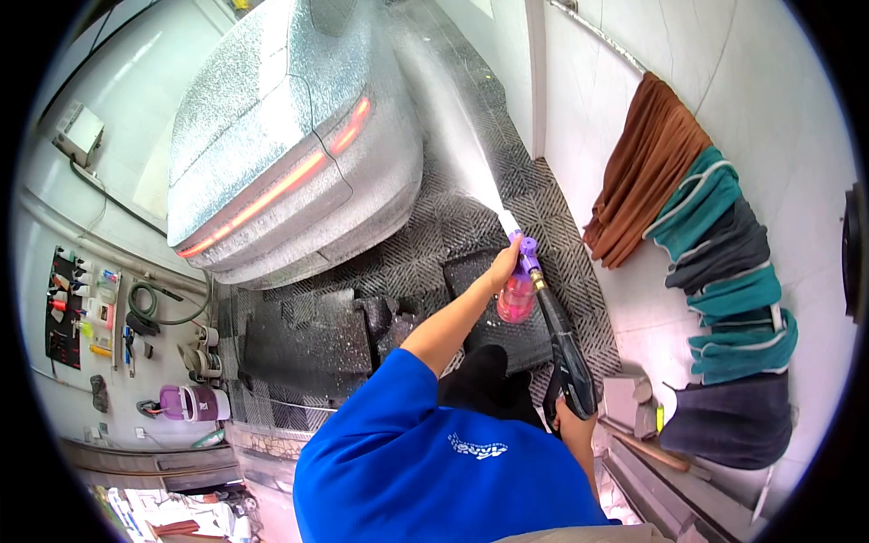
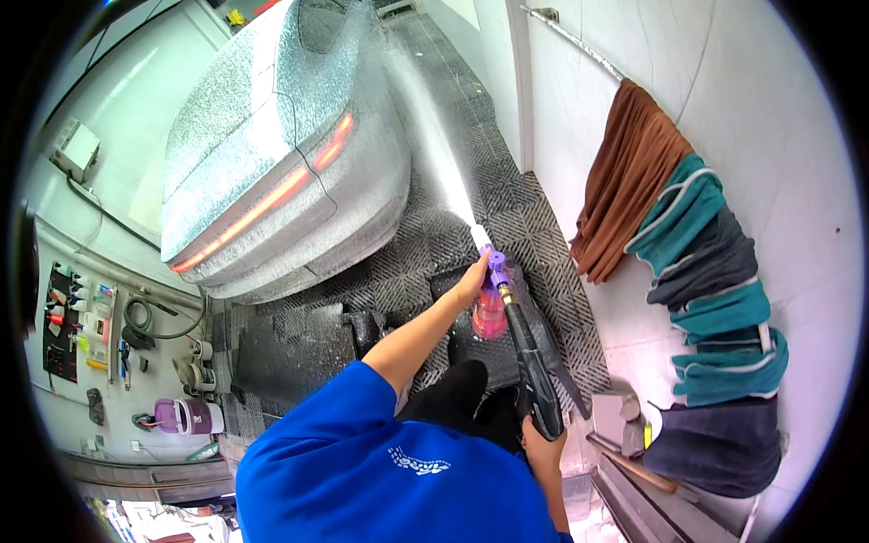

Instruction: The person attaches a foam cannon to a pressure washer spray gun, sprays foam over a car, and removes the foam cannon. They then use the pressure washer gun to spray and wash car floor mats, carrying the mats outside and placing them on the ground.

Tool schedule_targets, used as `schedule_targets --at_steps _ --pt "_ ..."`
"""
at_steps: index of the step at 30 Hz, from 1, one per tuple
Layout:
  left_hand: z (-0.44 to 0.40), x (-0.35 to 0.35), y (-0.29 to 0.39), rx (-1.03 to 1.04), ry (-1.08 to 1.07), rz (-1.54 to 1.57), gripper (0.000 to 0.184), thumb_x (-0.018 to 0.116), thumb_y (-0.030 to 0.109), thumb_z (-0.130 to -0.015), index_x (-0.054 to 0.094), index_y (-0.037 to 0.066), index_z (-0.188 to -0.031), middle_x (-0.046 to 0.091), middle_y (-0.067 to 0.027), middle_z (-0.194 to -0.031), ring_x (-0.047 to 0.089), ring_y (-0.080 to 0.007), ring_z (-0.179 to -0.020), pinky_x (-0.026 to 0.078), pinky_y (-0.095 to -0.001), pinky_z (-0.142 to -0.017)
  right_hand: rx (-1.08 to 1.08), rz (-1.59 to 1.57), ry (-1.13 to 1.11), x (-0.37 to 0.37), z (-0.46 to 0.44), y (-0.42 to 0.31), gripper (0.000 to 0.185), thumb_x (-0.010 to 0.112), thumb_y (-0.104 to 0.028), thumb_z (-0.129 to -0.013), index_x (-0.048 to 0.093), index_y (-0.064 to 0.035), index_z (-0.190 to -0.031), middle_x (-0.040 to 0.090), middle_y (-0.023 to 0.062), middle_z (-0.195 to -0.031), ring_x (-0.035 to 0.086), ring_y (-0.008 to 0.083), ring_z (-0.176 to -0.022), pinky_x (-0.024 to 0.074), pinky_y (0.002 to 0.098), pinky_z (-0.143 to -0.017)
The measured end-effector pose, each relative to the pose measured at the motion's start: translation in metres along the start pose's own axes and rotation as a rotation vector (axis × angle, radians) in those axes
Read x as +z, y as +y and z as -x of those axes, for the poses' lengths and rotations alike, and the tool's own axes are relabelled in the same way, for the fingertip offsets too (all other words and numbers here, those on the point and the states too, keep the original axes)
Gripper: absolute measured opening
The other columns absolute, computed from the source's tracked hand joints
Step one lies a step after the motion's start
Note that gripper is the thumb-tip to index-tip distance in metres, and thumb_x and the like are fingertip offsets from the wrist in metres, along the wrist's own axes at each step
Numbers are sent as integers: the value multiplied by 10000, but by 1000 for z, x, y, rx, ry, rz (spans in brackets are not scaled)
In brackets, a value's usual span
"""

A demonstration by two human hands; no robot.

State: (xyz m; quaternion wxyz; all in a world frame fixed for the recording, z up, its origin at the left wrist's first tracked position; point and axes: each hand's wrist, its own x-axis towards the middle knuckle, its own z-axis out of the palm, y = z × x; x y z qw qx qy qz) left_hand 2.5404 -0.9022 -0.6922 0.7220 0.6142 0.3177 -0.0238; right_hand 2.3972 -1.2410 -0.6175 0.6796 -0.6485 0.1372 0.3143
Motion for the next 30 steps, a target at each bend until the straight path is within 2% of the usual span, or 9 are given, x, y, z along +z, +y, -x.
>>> schedule_targets --at_steps 8,10,12,14,15,18,19,24,30 --pt "44 -48 87 347 272 -73 555 294 422 -948 656 5 -892 654 -98 -817 598 -182 -773 437 -306 -762 -78 118 -183 8 -29 -51 106 656 -56 -737 583 -6 -678 551 -4 -574 496 59 -480 390 235 -447" --pt "64 -56 117 383 380 -160 545 261 395 -956 614 -15 -897 637 -90 -829 603 -176 -763 462 -301 -762 -310 97 -236 17 -38 -64 92 674 -61 -722 601 -4 -716 567 -20 -612 501 38 -550 402 223 -500" --pt "79 -54 152 405 428 -11 548 265 402 -953 615 -13 -882 636 -95 -832 603 -180 -763 462 -301 -761 -286 128 -324 20 -59 -79 105 688 -66 -714 622 -2 -764 584 -30 -649 511 30 -614 410 213 -546" --pt "85 -52 182 468 434 29 556 271 422 -948 607 -14 -875 634 -106 -825 604 -188 -762 465 -307 -756 -438 197 -403 32 -77 -102 156 714 -82 -701 642 0 -812 609 -18 -677 530 35 -632 419 214 -553" --pt "76 -61 189 479 390 172 516 283 352 -958 618 -29 -866 641 -113 -802 616 -184 -751 469 -306 -749 -426 154 -427 41 -86 -116 205 736 -98 -689 655 -1 -850 633 2 -705 541 34 -645 429 206 -568" --pt "43 -72 237 514 248 302 524 313 393 -941 599 -38 -856 630 -115 -774 616 -188 -686 484 -304 -668 -523 301 -420 72 -137 -140 235 754 -114 -677 658 3 -857 643 19 -709 544 33 -640 438 209 -570" --pt "15 -90 243 525 368 197 516 320 397 -937 590 -38 -873 623 -116 -758 612 -188 -655 485 -299 -649 -425 294 -402 84 -155 -145 244 756 -130 -662 655 6 -838 639 24 -693 552 46 -623 446 225 -561" --pt "-60 -136 320 512 399 185 501 308 394 -937 576 -28 -916 612 -106 -837 580 -203 -796 434 -310 -778 -438 346 -377 172 -213 -233 241 754 -133 -657 653 6 -827 636 23 -685 552 51 -615 446 230 -555" --pt "-109 -189 387 631 403 139 417 330 327 -958 476 -53 -1050 608 -132 -878 602 -188 -790 475 -306 -744 -470 346 -383 240 -273 -305 238 751 -136 -652 649 6 -815 631 23 -675 553 58 -605 445 235 -549"
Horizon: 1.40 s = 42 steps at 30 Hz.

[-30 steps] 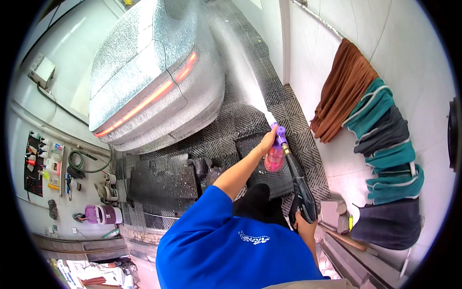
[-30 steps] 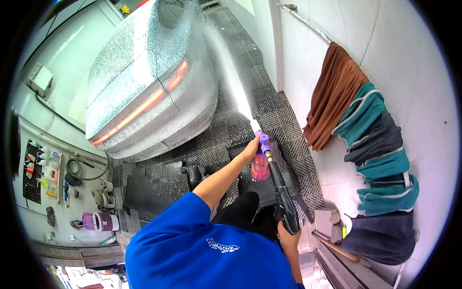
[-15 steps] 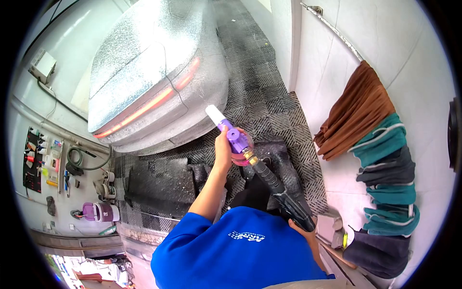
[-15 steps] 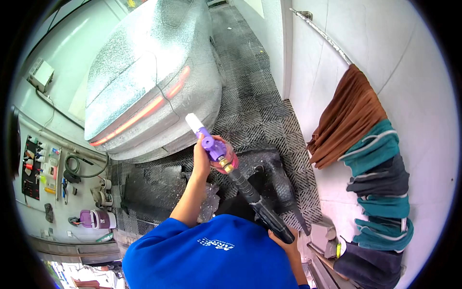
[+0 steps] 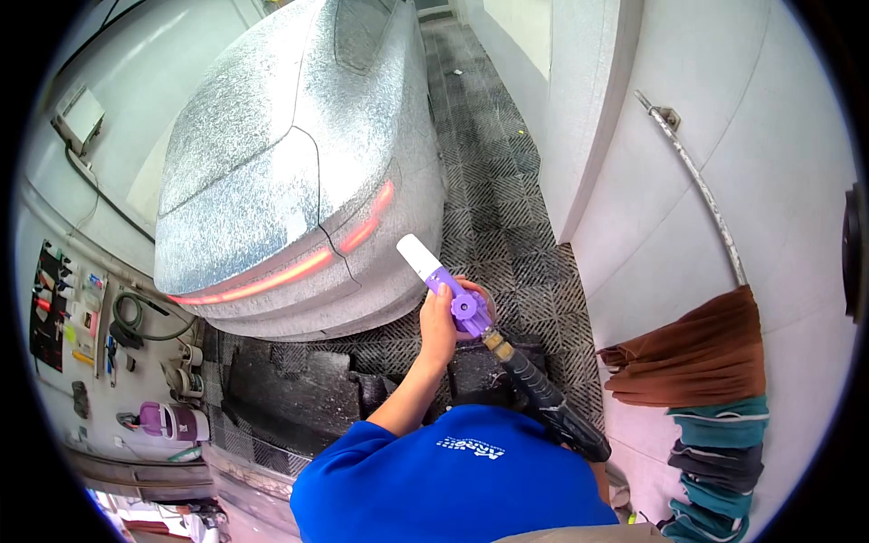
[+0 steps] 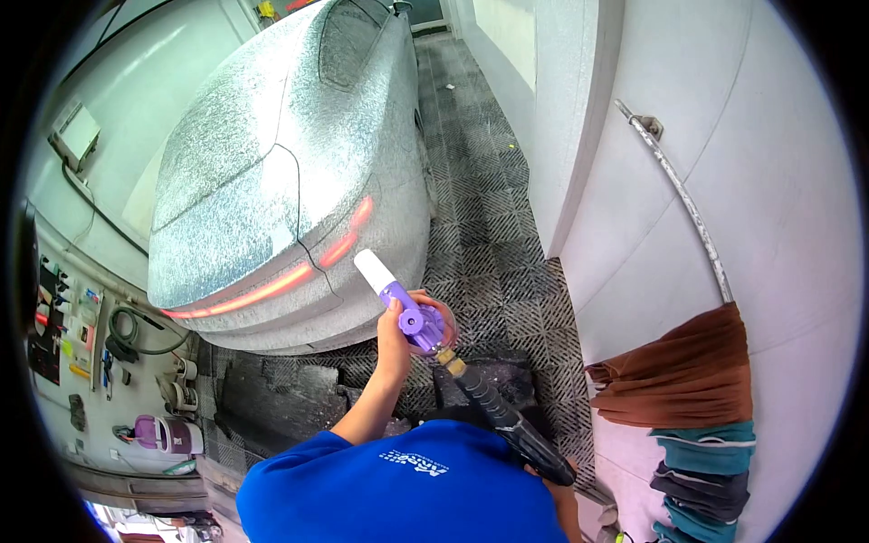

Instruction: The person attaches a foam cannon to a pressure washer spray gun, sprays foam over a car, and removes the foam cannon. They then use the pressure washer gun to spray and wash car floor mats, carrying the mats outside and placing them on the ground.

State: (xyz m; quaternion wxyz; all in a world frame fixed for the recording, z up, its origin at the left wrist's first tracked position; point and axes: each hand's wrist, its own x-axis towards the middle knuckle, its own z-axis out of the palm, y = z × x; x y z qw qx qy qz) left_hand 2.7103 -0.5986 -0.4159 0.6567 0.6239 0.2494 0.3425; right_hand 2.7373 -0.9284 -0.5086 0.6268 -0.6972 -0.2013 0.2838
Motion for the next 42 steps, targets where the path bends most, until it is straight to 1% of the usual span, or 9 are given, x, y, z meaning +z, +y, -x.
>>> schedule_targets --at_steps 14,20,22,23,27,33,37,39,42 --pt "-270 75 -38 -85 -53 -47 433 315 347 -964 548 -18 -950 610 -110 -866 586 -167 -791 456 -301 -764 147 -178 27 -28 -257 7 180 702 -127 -671 634 -6 -785 610 25 -668 552 107 -586 450 261 -571" --pt "-455 165 -115 -67 -55 -653 547 376 456 -928 598 -38 -855 614 -107 -779 572 -183 -719 440 -320 -677 262 -362 36 -60 -410 7 265 659 -101 -730 599 7 -964 562 28 -640 531 118 -530 442 258 -514" --pt "-529 194 -177 -223 -113 -506 601 383 502 -909 595 -50 -808 603 -120 -762 553 -187 -695 429 -332 -661 317 -462 180 -68 -465 7 205 630 -68 -747 595 9 -934 536 25 -599 504 109 -482 417 247 -465" --pt "-562 211 -198 -275 -156 -491 613 380 513 -905 600 -52 -817 600 -116 -760 542 -183 -694 427 -333 -668 259 -416 203 -77 -498 -12 88 596 -55 -768 556 -19 -698 516 35 -528 481 125 -447 397 257 -453" --pt "-638 254 -249 -445 -241 -335 626 381 531 -897 619 -48 -867 601 -75 -784 523 -160 -714 420 -293 -709 324 -439 248 -93 -576 -19 134 568 18 -780 521 -21 -660 494 27 -511 465 118 -400 387 247 -406" --pt "-666 220 -347 -682 -162 -103 616 401 571 -872 627 -1 -904 595 -40 -791 524 -131 -727 430 -278 -714 469 -414 207 -99 -635 -25 174 610 -17 -757 514 -32 -613 474 23 -466 443 118 -357 360 252 -365" --pt "-631 205 -332 -707 75 35 527 390 472 -912 624 3 -855 629 -73 -781 599 -165 -711 474 -293 -720 295 -308 255 -112 -648 -45 220 684 -70 -695 614 22 -882 625 54 -754 591 126 -640 472 249 -587" --pt "-628 188 -342 -670 95 -72 544 385 456 -914 635 -23 -857 648 -101 -804 618 -182 -749 475 -298 -737 505 -308 132 -120 -658 -53 396 711 -86 -666 591 48 -1018 635 70 -901 601 137 -778 474 252 -687" --pt "-640 181 -345 -728 121 -101 536 375 433 -919 633 -36 -878 654 -112 -817 627 -192 -770 474 -299 -750 512 -218 175 -117 -674 -48 362 713 -78 -654 609 49 -976 642 69 -861 604 143 -747 479 255 -687"
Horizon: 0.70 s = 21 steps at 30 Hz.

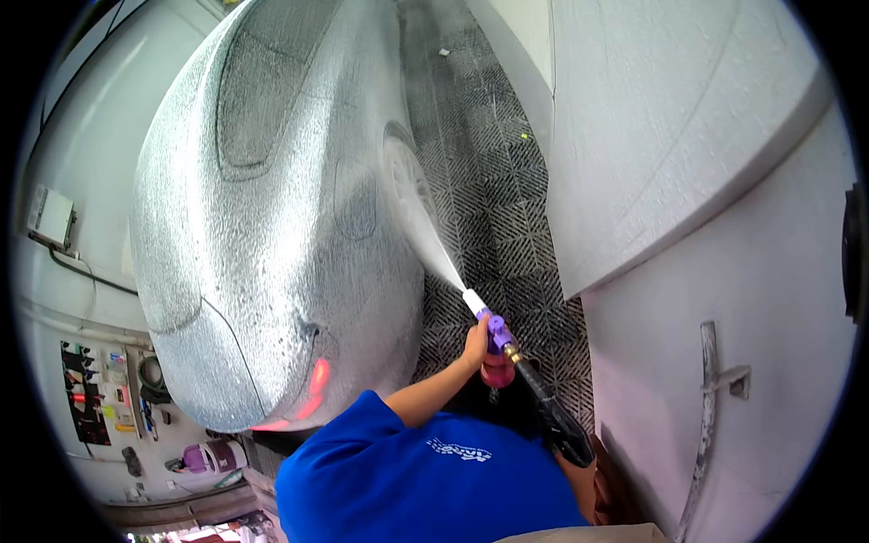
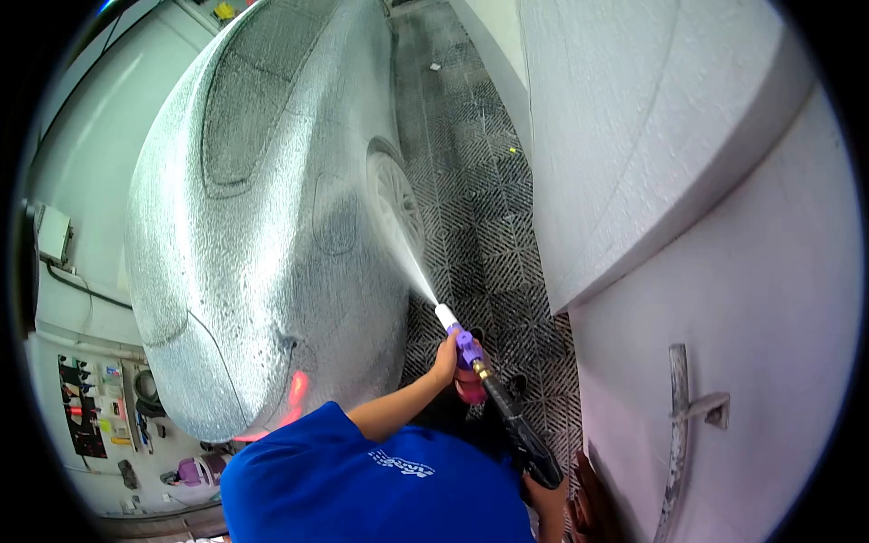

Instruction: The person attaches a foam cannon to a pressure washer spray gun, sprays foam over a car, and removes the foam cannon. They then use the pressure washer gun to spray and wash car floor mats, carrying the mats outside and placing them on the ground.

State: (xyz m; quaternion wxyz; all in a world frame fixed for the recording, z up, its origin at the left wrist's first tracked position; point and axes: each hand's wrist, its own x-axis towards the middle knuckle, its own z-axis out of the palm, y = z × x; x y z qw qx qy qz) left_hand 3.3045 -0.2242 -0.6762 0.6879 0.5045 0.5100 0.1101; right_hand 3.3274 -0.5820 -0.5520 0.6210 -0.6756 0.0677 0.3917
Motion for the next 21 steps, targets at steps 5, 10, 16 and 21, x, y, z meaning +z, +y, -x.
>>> schedule_targets --at_steps 5,10,16,21 --pt "-73 9 41 33 -31 16 502 371 408 -919 631 -20 -888 650 -101 -823 620 -192 -781 467 -301 -768 123 -63 24 42 -60 -24 184 688 -62 -669 619 11 -822 608 48 -682 569 122 -562 457 254 -528" --pt "-177 25 151 237 -27 -229 590 377 492 -905 645 -30 -840 629 -101 -738 570 -187 -678 436 -324 -666 82 -113 -21 108 -144 -49 69 644 -45 -710 585 -18 -730 538 29 -550 494 104 -418 377 247 -393" --pt "-251 51 297 393 -45 -465 627 384 536 -884 642 -34 -871 624 -129 -732 575 -203 -697 432 -343 -673 -38 -239 16 191 -234 -109 89 631 -53 -748 578 2 -704 542 34 -549 512 118 -435 387 252 -405" --pt "-330 69 333 417 -165 -449 662 364 546 -887 628 -61 -862 608 -131 -733 553 -201 -708 421 -337 -697 -174 -210 31 212 -282 -144 118 621 -54 -770 572 -3 -675 541 35 -541 511 121 -430 397 261 -413"
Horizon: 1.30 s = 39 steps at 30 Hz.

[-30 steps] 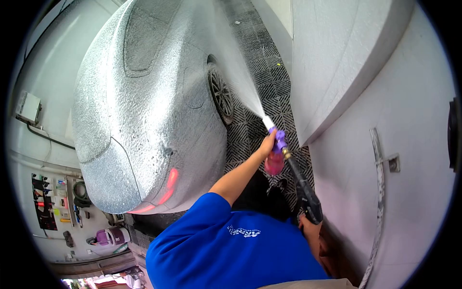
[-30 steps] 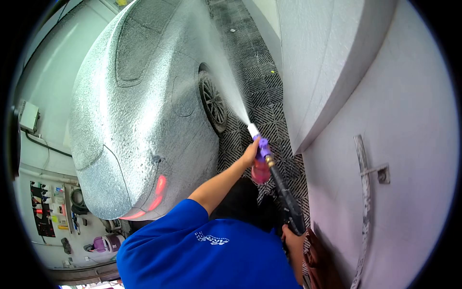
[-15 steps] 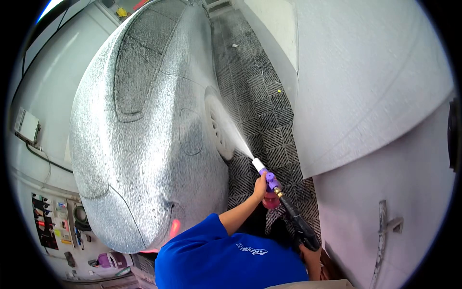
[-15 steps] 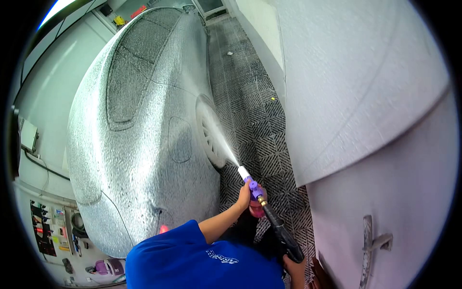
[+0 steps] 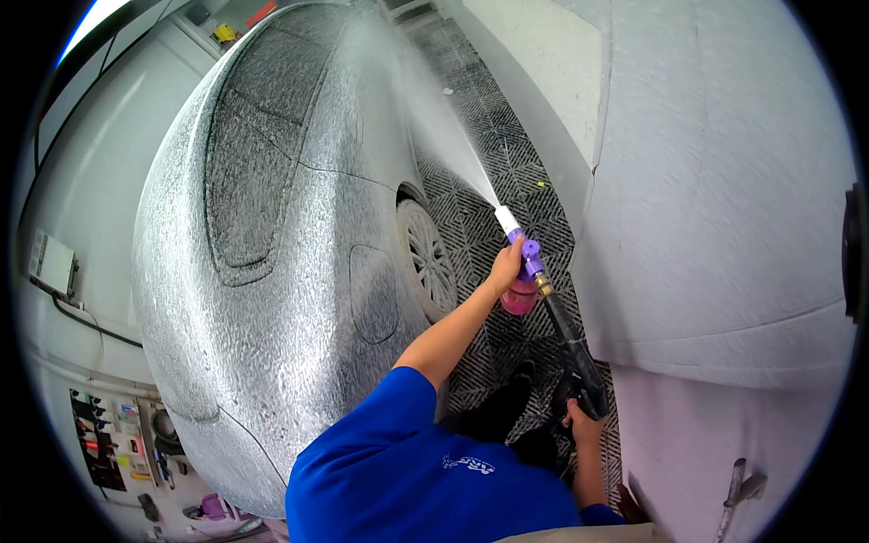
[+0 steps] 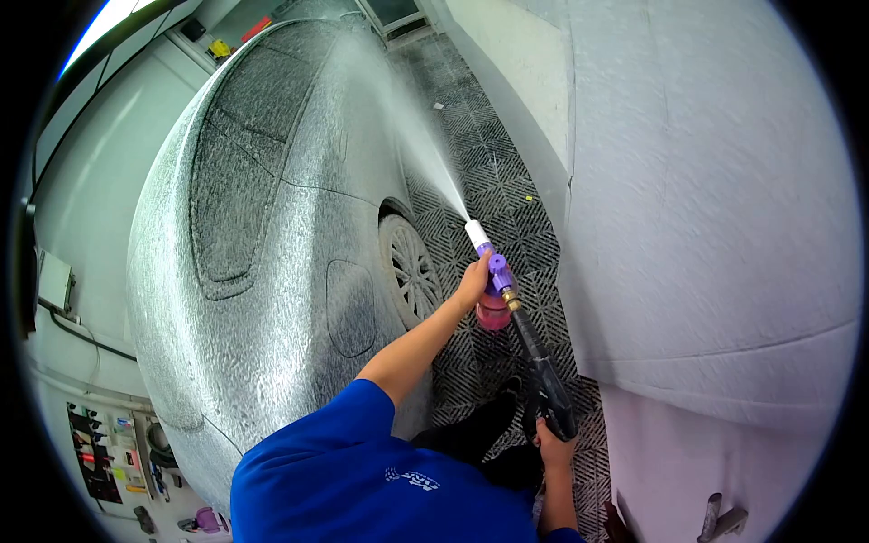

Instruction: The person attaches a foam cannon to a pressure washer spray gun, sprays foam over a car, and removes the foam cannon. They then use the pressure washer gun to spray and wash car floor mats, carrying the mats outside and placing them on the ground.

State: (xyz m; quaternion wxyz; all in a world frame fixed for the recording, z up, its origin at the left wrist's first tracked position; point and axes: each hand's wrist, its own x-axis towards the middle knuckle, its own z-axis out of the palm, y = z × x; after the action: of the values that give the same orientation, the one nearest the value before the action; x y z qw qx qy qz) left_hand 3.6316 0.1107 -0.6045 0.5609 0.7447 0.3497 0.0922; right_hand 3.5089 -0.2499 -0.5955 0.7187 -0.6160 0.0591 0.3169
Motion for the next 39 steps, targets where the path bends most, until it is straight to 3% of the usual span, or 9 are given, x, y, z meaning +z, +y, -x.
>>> schedule_targets --at_steps 7,15,18,22,25,27,33,36,39 --pt "1 -22 9 36 -48 28 648 369 533 -896 611 -65 -845 607 -140 -769 548 -203 -731 415 -324 -717 -34 -64 -13 17 8 -4 70 626 -32 -768 575 1 -732 553 34 -587 509 116 -435 401 251 -409" --pt "202 -71 71 215 99 235 407 367 333 -956 571 -18 -935 601 -69 -833 547 -148 -755 428 -273 -743 72 77 -84 -37 126 12 117 686 -68 -731 607 -17 -801 571 25 -636 516 102 -495 434 250 -478" --pt "292 -80 101 239 108 327 413 347 328 -958 568 -20 -934 612 -84 -856 573 -155 -798 440 -278 -776 -166 158 -127 -59 174 25 205 753 -131 -668 644 -15 -798 612 33 -675 559 112 -578 459 253 -557" --pt "392 -81 91 246 177 374 457 324 348 -949 586 -25 -931 619 -95 -869 587 -172 -805 450 -294 -777 -242 278 -170 -97 252 14 231 764 -134 -649 653 -12 -810 630 38 -703 581 111 -632 469 259 -600" --pt "461 -71 91 316 242 365 453 338 348 -939 584 -31 -958 621 -108 -898 589 -185 -825 446 -311 -790 -127 283 -202 -131 297 22 236 769 -129 -643 659 -20 -821 639 41 -718 574 96 -646 466 252 -615" --pt "499 -59 91 196 249 431 512 280 388 -954 577 -28 -1000 610 -126 -948 571 -223 -892 407 -329 -858 -143 271 -278 -156 315 39 218 763 -126 -657 660 -27 -822 635 33 -711 560 81 -648 463 246 -617" --pt "507 102 111 105 -150 199 574 281 520 -926 549 19 -1009 599 -86 -918 581 -192 -862 459 -337 -810 -164 103 -157 -288 339 37 208 723 -159 -674 633 -66 -837 613 35 -702 565 115 -644 464 275 -626" --pt "467 10 172 200 -265 117 546 296 482 -930 518 11 -1095 563 -107 -1046 534 -202 -1004 430 -348 -884 -379 330 71 -216 313 -50 303 758 -162 -603 638 -71 -866 636 94 -772 613 223 -721 474 324 -670" --pt "421 -180 305 207 -561 115 543 302 477 -928 505 11 -1117 544 -108 -1079 516 -206 -1031 419 -352 -897 -447 344 392 -9 401 -178 344 774 -150 -557 642 -78 -866 640 97 -810 611 269 -786 473 342 -703"
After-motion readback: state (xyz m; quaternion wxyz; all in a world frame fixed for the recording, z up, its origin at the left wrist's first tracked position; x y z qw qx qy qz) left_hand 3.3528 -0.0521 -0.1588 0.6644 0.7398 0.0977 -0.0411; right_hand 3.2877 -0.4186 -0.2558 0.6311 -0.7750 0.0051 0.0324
